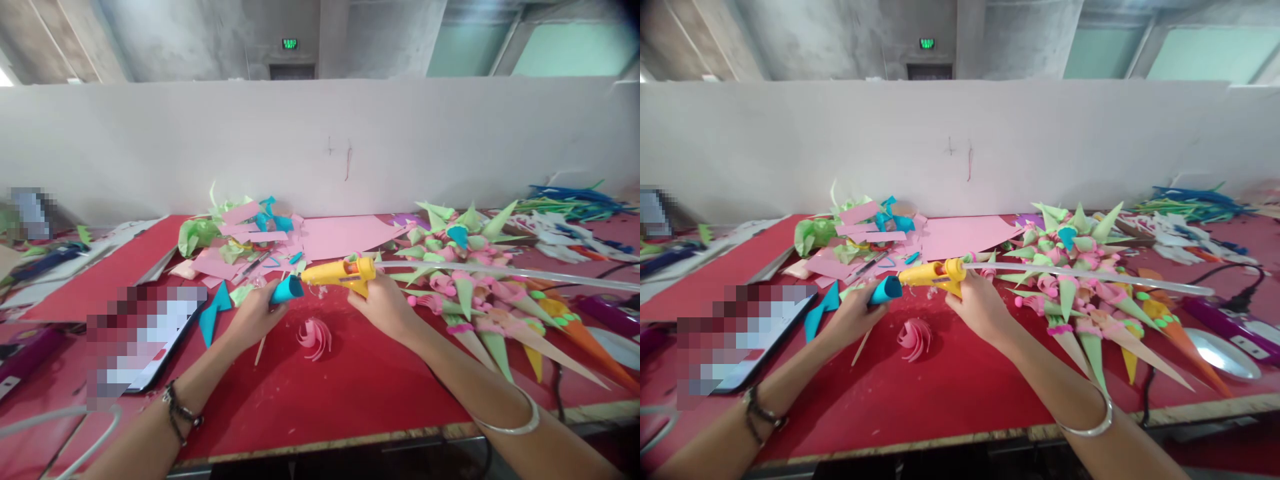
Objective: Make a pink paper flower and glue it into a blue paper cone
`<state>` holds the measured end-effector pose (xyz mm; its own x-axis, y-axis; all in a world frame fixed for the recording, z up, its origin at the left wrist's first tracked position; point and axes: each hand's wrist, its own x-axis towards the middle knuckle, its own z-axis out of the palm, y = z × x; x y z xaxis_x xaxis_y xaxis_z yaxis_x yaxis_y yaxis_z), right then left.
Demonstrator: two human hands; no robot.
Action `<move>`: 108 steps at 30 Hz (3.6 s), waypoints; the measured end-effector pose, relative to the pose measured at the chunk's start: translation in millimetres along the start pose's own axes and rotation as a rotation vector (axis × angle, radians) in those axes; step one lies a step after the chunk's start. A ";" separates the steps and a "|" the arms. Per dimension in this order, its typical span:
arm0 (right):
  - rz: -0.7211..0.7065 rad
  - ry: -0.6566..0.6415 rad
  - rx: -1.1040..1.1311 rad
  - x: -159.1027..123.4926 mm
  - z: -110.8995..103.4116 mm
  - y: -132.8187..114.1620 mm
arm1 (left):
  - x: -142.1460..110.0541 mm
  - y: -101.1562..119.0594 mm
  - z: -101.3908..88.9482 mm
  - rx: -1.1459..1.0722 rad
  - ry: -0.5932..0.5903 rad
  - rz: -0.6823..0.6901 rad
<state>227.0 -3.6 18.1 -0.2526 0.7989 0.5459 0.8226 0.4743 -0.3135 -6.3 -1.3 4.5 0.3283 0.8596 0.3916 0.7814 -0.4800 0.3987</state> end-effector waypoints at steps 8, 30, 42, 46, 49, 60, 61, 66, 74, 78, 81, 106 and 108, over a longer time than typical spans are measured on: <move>0.004 -0.042 0.040 -0.6 -0.8 -0.1 | -0.2 -0.1 1.7 -0.032 -0.007 0.014; 0.001 0.037 0.113 -0.9 -3.0 -6.8 | -2.0 5.7 -2.9 -0.165 -0.087 -0.002; -0.041 -0.010 0.279 -3.7 -5.5 -13.5 | -1.7 7.9 -5.8 -0.197 -0.063 0.077; -0.041 -0.062 0.291 -5.8 -6.7 -14.0 | -2.1 9.0 -7.3 -0.219 -0.077 0.069; -0.053 -0.071 0.301 -6.2 -7.7 -13.9 | -1.9 10.3 -7.8 -0.208 -0.083 0.054; -0.089 -0.109 0.279 -5.8 -11.4 -11.2 | -0.9 7.2 -6.9 -0.164 -0.039 0.040; -0.088 -0.112 0.274 -5.7 -11.9 -11.0 | -0.7 6.1 -6.7 -0.148 -0.031 0.040; -0.076 -0.100 0.259 -5.3 -11.8 -9.7 | 0.6 1.2 -7.0 -0.071 0.052 0.075; -0.044 -0.089 0.377 -5.2 -12.1 -16.1 | -0.1 -3.9 -7.1 0.074 0.173 0.132; 0.021 -0.064 0.407 -5.3 -14.3 -18.3 | -1.8 -5.4 -5.3 0.100 0.237 0.176; 0.068 -0.098 0.492 -5.2 -15.3 -19.5 | -2.7 -5.9 -4.2 0.148 0.287 0.226; 0.081 -0.208 0.478 -2.4 -16.9 -13.9 | 1.1 -8.4 -10.2 0.223 0.331 0.234; 0.066 -0.185 0.433 -1.7 -16.8 -11.9 | 1.2 -9.4 -9.8 0.226 0.318 0.220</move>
<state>226.2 -16.8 33.9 -0.3260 0.8663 0.3785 0.5622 0.4995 -0.6591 -18.5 2.6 9.3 0.3478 0.6281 0.6961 0.8191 -0.5648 0.1003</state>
